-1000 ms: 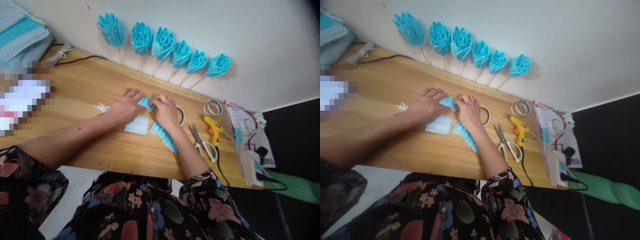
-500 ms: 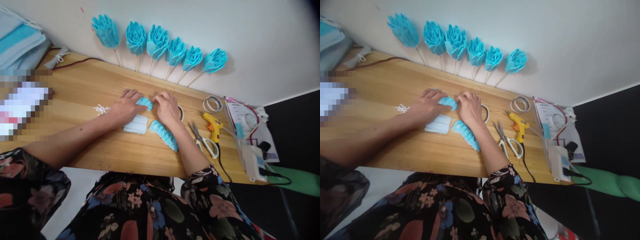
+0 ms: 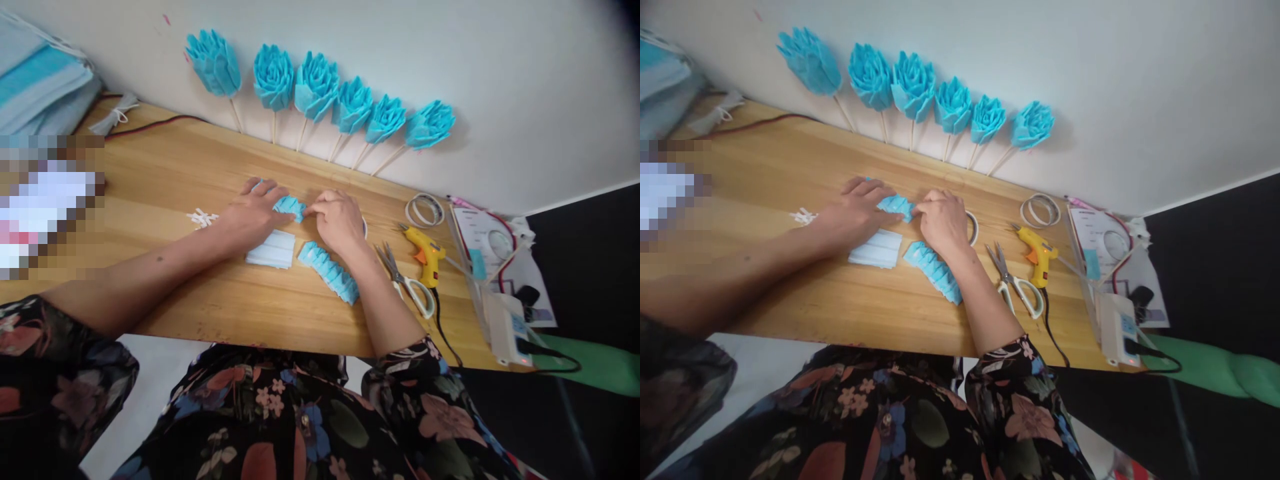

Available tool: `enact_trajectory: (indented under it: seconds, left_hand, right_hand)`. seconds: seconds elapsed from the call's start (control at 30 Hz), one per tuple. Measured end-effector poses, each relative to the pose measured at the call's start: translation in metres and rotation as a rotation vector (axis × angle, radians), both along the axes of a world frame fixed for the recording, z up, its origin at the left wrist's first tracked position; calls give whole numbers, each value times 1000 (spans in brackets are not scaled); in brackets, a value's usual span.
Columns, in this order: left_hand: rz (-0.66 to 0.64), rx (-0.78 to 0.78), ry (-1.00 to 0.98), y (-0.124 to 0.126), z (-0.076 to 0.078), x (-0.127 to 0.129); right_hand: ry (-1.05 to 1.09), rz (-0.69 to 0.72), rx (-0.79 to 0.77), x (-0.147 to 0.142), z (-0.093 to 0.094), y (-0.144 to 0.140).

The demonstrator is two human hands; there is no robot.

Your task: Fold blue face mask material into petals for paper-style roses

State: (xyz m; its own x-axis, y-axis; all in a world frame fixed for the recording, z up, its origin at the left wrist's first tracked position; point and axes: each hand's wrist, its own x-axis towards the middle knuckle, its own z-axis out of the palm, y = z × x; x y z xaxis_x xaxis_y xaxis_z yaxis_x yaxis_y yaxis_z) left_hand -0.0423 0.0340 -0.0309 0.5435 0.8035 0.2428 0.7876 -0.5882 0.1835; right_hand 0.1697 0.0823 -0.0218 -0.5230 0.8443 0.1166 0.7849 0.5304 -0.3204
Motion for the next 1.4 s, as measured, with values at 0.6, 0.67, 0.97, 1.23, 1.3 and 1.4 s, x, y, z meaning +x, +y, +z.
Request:
enact_trajectory:
  seconds: [0.6,0.67,0.97,1.23,1.3,1.4]
  left_hand:
    - [-7,54,-20,1,-4,0]
    - [8,58,-18,3,-7,0]
    - [-14,34,-19,-1,-1,0]
    - [-14,28,-15,-3,0,1]
    - [-15,33,-21,0,0,-3]
    - [-13,72,-54,8,6,-13]
  right_hand:
    - [21,-6,-3,-1,-1,0]
    - [16,-16,24,0,0,-1]
    - [7,89,122,-6,-5,-7]
    - [-6,23,118,-3,-7,-2]
    - [-2,38,109,-3,-6,-2]
    - [17,7,107,-2,-5,-1]
